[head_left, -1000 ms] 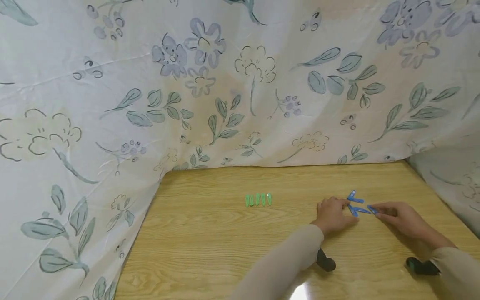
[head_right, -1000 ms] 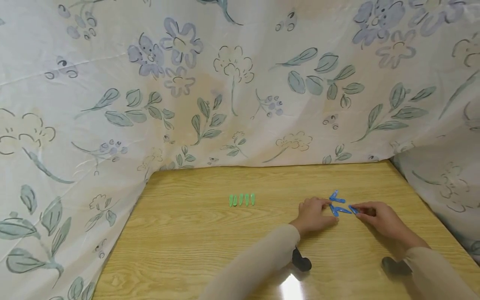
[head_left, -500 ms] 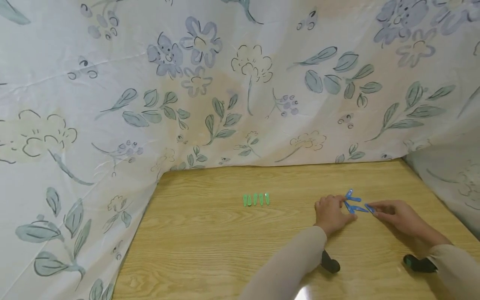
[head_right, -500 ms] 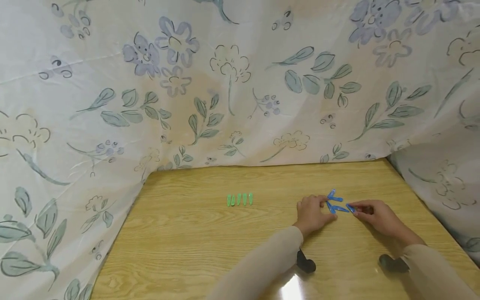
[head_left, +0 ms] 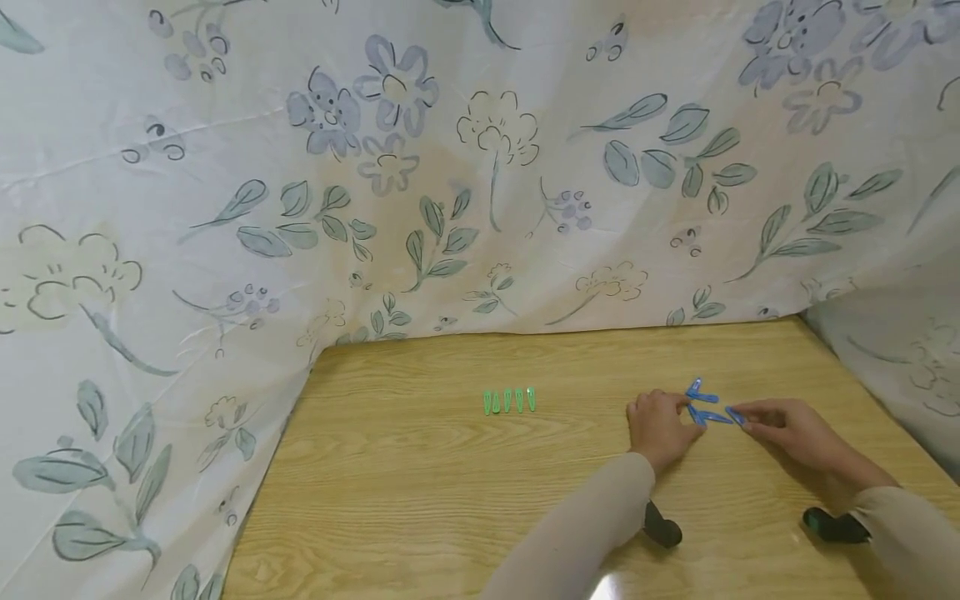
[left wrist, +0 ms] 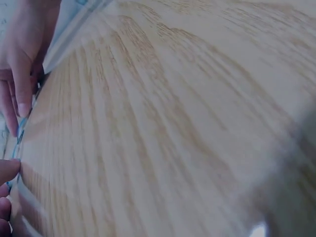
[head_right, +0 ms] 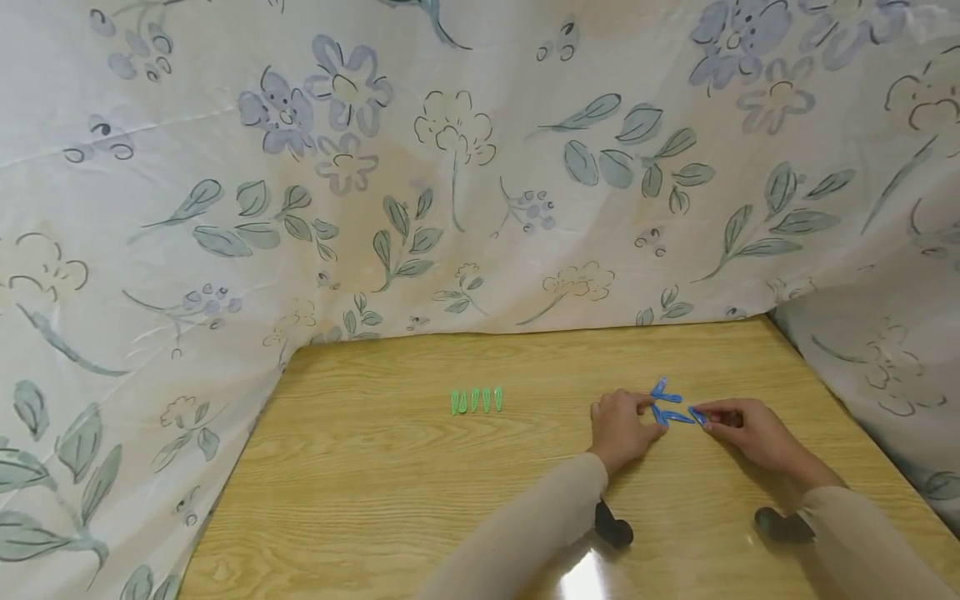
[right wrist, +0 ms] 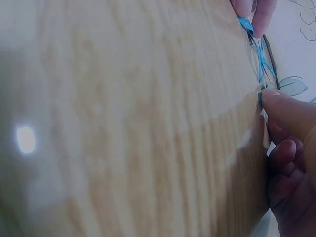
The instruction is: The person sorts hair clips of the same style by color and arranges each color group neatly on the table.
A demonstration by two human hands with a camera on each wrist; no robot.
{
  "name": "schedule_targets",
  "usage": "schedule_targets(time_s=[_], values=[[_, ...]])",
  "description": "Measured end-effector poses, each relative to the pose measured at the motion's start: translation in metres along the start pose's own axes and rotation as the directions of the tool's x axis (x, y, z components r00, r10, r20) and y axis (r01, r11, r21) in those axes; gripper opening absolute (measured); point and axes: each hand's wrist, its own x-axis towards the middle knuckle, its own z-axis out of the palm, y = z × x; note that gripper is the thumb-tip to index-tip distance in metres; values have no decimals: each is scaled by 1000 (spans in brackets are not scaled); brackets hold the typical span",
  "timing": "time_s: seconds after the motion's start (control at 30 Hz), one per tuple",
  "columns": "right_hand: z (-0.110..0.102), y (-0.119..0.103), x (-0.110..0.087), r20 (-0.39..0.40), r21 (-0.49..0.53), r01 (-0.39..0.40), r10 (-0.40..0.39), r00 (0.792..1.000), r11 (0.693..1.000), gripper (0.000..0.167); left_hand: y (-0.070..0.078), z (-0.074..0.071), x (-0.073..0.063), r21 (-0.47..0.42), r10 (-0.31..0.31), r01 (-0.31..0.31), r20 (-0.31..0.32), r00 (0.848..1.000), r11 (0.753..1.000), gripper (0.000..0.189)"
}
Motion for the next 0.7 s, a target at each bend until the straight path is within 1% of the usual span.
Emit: schedule_targets(time_s=[0.1,0.13,0.23,0.3,0.37,0.43,0.53,0.7], values=[[0,-1,0,4,3,-2,2,1000,1000,25,1,-4,0,-12,-12,12,17,1000,1000,37],[0,-2,0,2,2,-1,1,1000,1000,25,2,-6,-1,-16,-19,20,31,999,1000,36],[1,-2,-1,-3,-10,3,-3,1000,1000,24,3,-10,-1,-28,-35,37,81,996,999,33],[1,-3,-2,-5,-13,3,-3,1000,1000,24,4,-14,-1,-32,-41,46,129,991,998,32],[1,-3,-3,-3,-18,-3,3,1000,1000,24,4,-18,-1,-29,-36,42,172,984,999,31],[1,-3,-3,3,-13,-9,9,1000,1000,25,2,-21,-1,-25,-12,17,208,978,1000,31],[1,-4,-4,15,-8,-16,16,1000,1000,25,-3,-26,-1,-26,47,-41,253,966,999,32],[1,-6,-4,3,-5,-8,8,1000,1000,25,-15,-27,3,-47,155,-148,282,947,988,29]])
